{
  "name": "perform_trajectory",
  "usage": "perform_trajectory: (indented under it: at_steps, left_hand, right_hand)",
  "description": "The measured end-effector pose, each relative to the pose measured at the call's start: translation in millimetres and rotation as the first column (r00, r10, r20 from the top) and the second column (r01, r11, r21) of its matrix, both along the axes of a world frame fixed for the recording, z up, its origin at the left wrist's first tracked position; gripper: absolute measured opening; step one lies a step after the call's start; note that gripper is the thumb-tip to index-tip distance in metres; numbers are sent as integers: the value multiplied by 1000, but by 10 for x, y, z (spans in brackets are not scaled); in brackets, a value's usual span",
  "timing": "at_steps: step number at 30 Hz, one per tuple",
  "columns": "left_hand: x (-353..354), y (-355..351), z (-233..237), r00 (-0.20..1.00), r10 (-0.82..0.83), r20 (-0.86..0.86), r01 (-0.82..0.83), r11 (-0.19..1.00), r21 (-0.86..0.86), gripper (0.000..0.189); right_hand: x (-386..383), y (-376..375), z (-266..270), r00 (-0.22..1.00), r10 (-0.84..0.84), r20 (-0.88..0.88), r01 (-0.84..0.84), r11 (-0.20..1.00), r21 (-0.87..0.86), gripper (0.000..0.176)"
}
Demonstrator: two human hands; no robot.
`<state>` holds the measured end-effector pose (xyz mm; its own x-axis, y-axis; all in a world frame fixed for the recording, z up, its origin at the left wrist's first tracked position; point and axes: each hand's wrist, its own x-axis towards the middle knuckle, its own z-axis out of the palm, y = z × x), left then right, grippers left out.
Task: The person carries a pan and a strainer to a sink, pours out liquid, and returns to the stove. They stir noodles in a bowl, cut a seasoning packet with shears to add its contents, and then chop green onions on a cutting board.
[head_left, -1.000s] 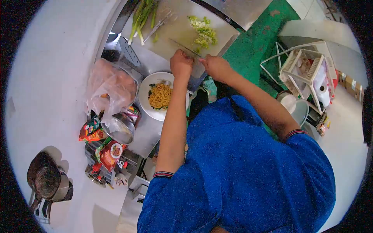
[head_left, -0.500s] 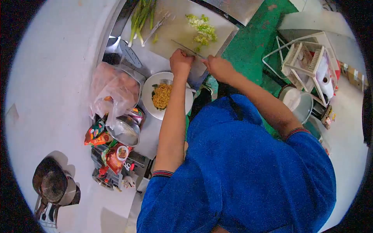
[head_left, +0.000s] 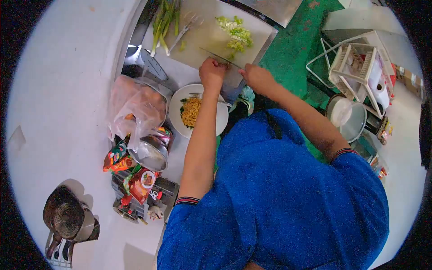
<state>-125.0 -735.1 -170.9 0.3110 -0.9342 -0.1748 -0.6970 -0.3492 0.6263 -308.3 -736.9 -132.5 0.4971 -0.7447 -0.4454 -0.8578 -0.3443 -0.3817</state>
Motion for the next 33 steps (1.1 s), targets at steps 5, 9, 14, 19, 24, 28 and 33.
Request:
perform_trajectory:
  at_steps: [5,9,14,19,24,28,33]
  left_hand:
    - [11,-15,-75,999,-13,-37,13,1000,0,27]
    - [15,-16,8,1000,-12,-18,12,1000,7,29]
    - [17,-3,66,999,-48,-20,48,999,6,31]
    - [19,-25,19,1000,4,-28,-2,997,72,34]
    - [46,-10,-98,998,-37,60,38,999,-11,36]
    - [10,3,24,1000,-12,-16,12,1000,11,33]
    - [8,-10,-65,999,-6,41,5,1000,16,30]
  right_hand:
    - [51,-19,118,994,-53,99,59,997,-54,37]
    - [38,-106,65,988,57,145,-47,997,-65,40]
    - [0,-92,84,993,-101,62,99,994,45,50]
    - [16,-32,83,992,-91,85,88,996,32,52]
    - [41,25,25,995,-91,47,90,996,26,34]
    - [12,34,53,998,19,62,-18,999,-28,29]
    - [34,91,-97,972,-191,136,194,981,-8,43]
